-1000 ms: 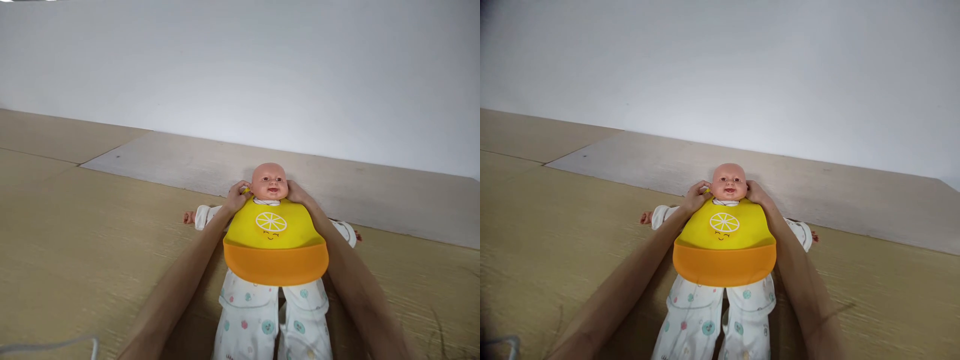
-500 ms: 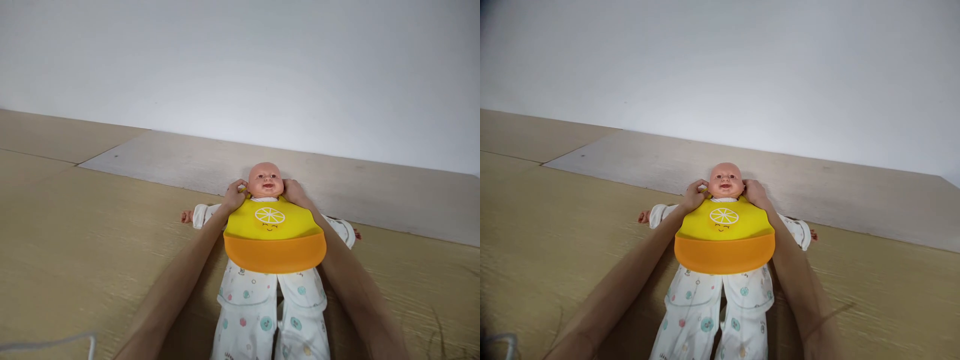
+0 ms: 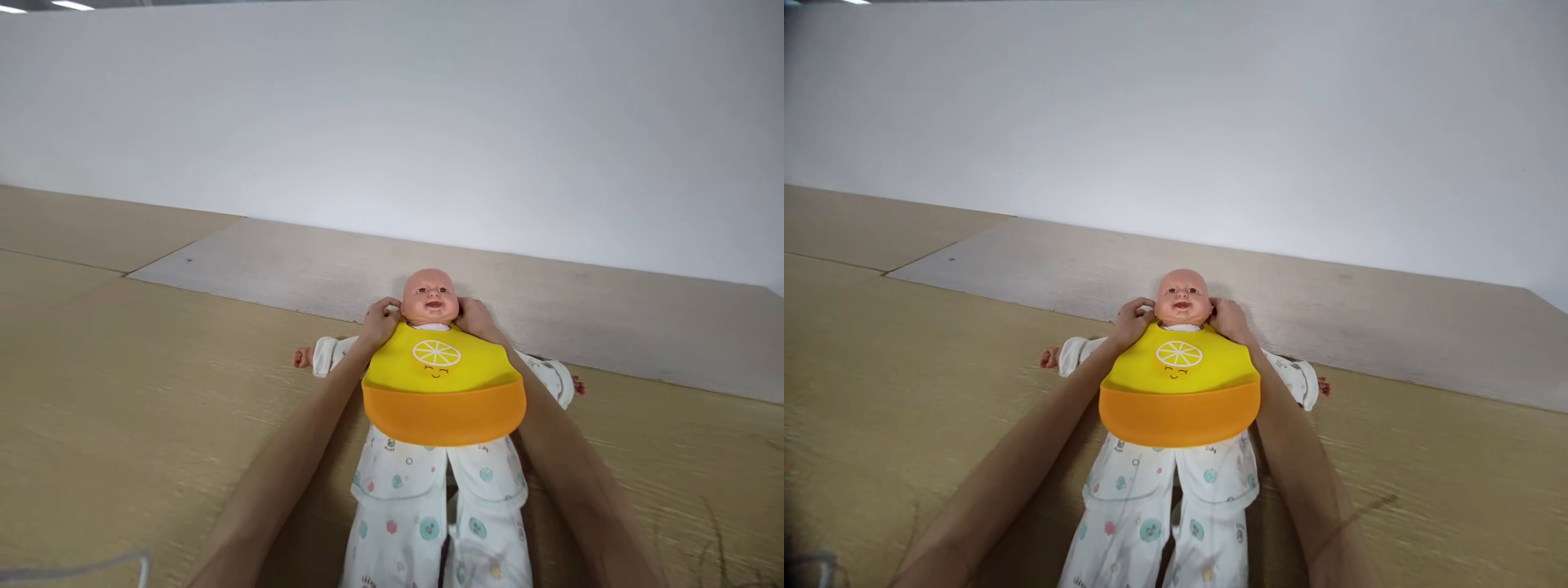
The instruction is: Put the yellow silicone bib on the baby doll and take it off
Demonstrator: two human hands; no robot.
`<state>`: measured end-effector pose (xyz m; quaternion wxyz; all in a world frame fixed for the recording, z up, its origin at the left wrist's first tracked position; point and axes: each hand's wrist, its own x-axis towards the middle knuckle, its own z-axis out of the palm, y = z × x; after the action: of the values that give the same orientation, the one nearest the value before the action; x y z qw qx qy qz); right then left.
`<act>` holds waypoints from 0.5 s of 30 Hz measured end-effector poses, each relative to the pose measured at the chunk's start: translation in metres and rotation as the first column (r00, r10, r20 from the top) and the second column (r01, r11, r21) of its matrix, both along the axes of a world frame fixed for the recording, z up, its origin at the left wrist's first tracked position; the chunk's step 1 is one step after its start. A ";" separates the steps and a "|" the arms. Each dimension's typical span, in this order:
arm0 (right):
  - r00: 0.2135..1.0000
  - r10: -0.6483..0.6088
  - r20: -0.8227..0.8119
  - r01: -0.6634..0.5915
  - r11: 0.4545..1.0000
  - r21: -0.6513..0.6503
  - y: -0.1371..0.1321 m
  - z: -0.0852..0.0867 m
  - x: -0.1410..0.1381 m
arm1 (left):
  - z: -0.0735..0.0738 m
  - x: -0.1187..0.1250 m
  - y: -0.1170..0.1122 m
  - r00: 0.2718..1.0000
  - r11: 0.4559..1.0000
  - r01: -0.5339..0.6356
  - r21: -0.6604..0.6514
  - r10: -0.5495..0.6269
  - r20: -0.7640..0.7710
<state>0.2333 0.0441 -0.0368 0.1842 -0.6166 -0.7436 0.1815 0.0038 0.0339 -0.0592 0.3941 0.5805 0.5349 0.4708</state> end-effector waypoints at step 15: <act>0.912 0.080 -0.403 -0.138 0.984 -0.116 0.002 -0.008 0.011 | 0.006 0.000 0.007 0.999 0.998 0.049 0.038 -0.050 0.018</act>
<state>0.2444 0.0461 -0.0444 0.2762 -0.5361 -0.7094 0.3648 0.0036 0.0405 -0.0531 0.3997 0.5963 0.5078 0.4762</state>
